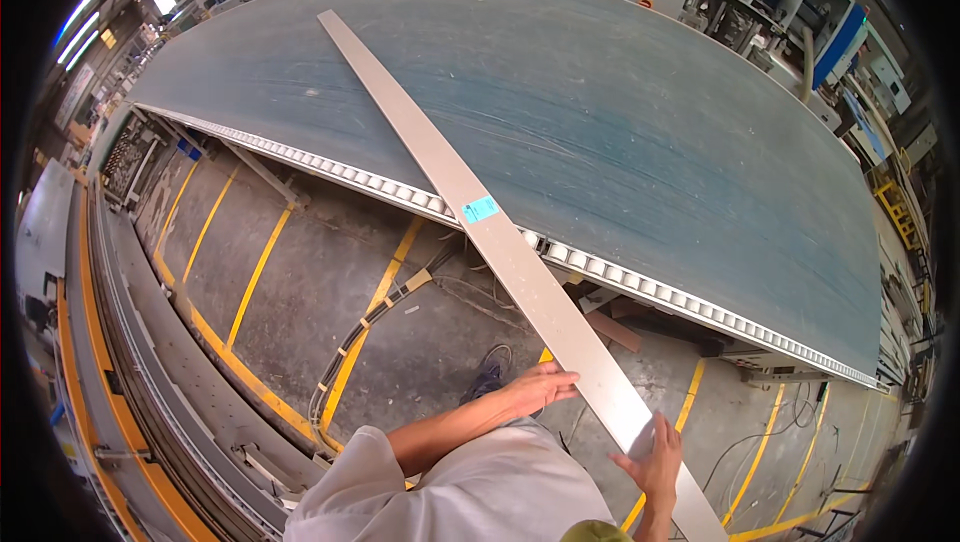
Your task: Handling, sorting, and stacking wood laminate strips and panels on a production floor assembly line.
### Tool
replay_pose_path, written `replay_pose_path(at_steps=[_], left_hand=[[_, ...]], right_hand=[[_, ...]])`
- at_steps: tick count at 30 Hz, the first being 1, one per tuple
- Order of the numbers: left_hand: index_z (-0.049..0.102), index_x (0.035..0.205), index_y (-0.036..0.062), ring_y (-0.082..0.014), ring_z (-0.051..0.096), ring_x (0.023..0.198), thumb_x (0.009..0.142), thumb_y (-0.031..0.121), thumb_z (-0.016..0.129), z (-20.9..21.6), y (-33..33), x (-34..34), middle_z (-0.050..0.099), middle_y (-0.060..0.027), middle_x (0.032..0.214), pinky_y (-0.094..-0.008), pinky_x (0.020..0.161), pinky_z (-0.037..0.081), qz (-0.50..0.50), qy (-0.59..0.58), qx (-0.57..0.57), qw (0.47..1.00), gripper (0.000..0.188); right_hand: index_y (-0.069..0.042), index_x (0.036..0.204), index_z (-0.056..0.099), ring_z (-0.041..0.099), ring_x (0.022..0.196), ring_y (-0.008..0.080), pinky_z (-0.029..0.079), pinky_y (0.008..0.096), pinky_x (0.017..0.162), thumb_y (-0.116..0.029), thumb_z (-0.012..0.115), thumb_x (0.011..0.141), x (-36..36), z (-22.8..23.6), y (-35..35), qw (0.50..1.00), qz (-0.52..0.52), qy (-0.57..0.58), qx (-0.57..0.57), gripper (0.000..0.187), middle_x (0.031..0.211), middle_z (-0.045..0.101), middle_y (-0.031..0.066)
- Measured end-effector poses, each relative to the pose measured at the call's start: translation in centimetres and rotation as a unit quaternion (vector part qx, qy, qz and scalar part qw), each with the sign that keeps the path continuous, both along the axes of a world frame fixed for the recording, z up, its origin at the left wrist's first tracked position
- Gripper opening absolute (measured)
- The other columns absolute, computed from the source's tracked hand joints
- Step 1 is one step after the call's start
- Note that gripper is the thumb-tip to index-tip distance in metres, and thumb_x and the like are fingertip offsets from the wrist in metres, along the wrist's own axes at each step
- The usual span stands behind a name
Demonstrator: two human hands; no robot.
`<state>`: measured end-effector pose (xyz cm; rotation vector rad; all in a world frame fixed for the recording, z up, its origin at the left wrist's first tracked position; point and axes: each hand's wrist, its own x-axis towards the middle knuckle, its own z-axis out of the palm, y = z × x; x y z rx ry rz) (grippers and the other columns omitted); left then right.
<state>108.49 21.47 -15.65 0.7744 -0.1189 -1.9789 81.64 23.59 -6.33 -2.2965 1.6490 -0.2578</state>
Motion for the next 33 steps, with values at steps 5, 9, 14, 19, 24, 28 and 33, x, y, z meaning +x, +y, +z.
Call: replay_pose_path(at_steps=[5,9,14,19,24,28,33], left_hand=[[0.054,0.115,-0.0026,-0.0252,0.057,0.110,0.092,0.012,0.053,0.9,-1.9,3.0,0.060,-0.0134,0.114,-0.0406,0.099,0.044,-0.028,-0.005,0.046,0.999,0.027],[0.053,0.115,-0.0019,-0.0232,0.059,0.103,0.091,0.021,0.054,1.2,-6.3,9.9,0.061,-0.0116,0.111,-0.0396,0.092,0.047,0.083,-0.150,0.060,0.983,0.033],[0.053,0.115,0.0012,-0.0258,0.056,0.100,0.087,0.024,0.059,3.0,-15.3,12.8,0.059,-0.0119,0.108,-0.0415,0.090,0.045,0.306,-0.067,0.014,0.950,0.036],[0.041,0.132,-0.0054,-0.0298,0.039,0.127,0.095,0.032,0.031,4.6,-16.0,9.5,0.044,-0.0167,0.135,-0.0410,0.109,0.026,0.289,-0.070,-0.147,0.943,0.054],[0.039,0.137,0.0067,-0.0210,0.041,0.124,0.095,0.039,0.041,4.6,-13.6,-3.7,0.045,-0.0031,0.137,-0.0391,0.105,0.030,0.259,-0.081,-0.144,0.952,0.053],[0.045,0.131,0.0084,-0.0184,0.045,0.119,0.095,0.042,0.044,8.9,-12.2,-15.5,0.049,-0.0006,0.131,-0.0385,0.101,0.035,0.270,-0.061,-0.159,0.948,0.050],[0.048,0.128,0.0112,-0.0171,0.048,0.116,0.093,0.042,0.049,12.1,-13.1,-25.6,0.052,0.0034,0.127,-0.0409,0.099,0.038,0.209,-0.005,-0.249,0.946,0.047]], right_hand=[[0.001,0.115,0.046,0.053,0.095,0.0383,0.044,0.0451,0.083,-0.028,0.083,0.047,0.9,-0.1,0.0,0.994,-0.079,0.021,0.079,0.082,0.101,0.056,0.0200],[-0.001,0.115,0.045,0.053,0.094,0.0379,0.045,0.0455,0.081,-0.025,0.082,0.044,-0.8,1.9,1.5,0.993,-0.092,0.045,0.063,0.083,0.100,0.056,0.0190],[-0.001,0.111,0.049,0.052,0.094,0.0363,0.042,0.0451,0.085,-0.024,0.079,0.041,-8.1,6.4,6.9,0.983,-0.153,0.097,0.028,0.079,0.100,0.055,0.0171],[-0.005,0.112,0.050,0.052,0.104,0.0312,0.037,0.0432,0.097,-0.023,0.082,0.041,-16.0,10.0,9.4,0.966,-0.207,0.153,0.023,0.080,0.108,0.055,0.0125],[-0.008,0.112,0.050,0.050,0.111,0.0280,0.036,0.0451,0.101,-0.021,0.082,0.041,-30.2,11.1,14.6,0.939,-0.276,0.185,-0.091,0.079,0.111,0.054,0.0105],[-0.007,0.106,0.048,0.049,0.111,0.0304,0.034,0.0477,0.104,-0.017,0.081,0.042,-40.0,12.0,17.1,0.905,-0.304,0.228,-0.193,0.073,0.111,0.052,0.0108],[-0.008,0.110,0.046,0.047,0.115,0.0310,0.033,0.0489,0.105,-0.017,0.083,0.043,-49.7,14.5,18.8,0.881,-0.349,0.215,-0.237,0.077,0.114,0.050,0.0109]])
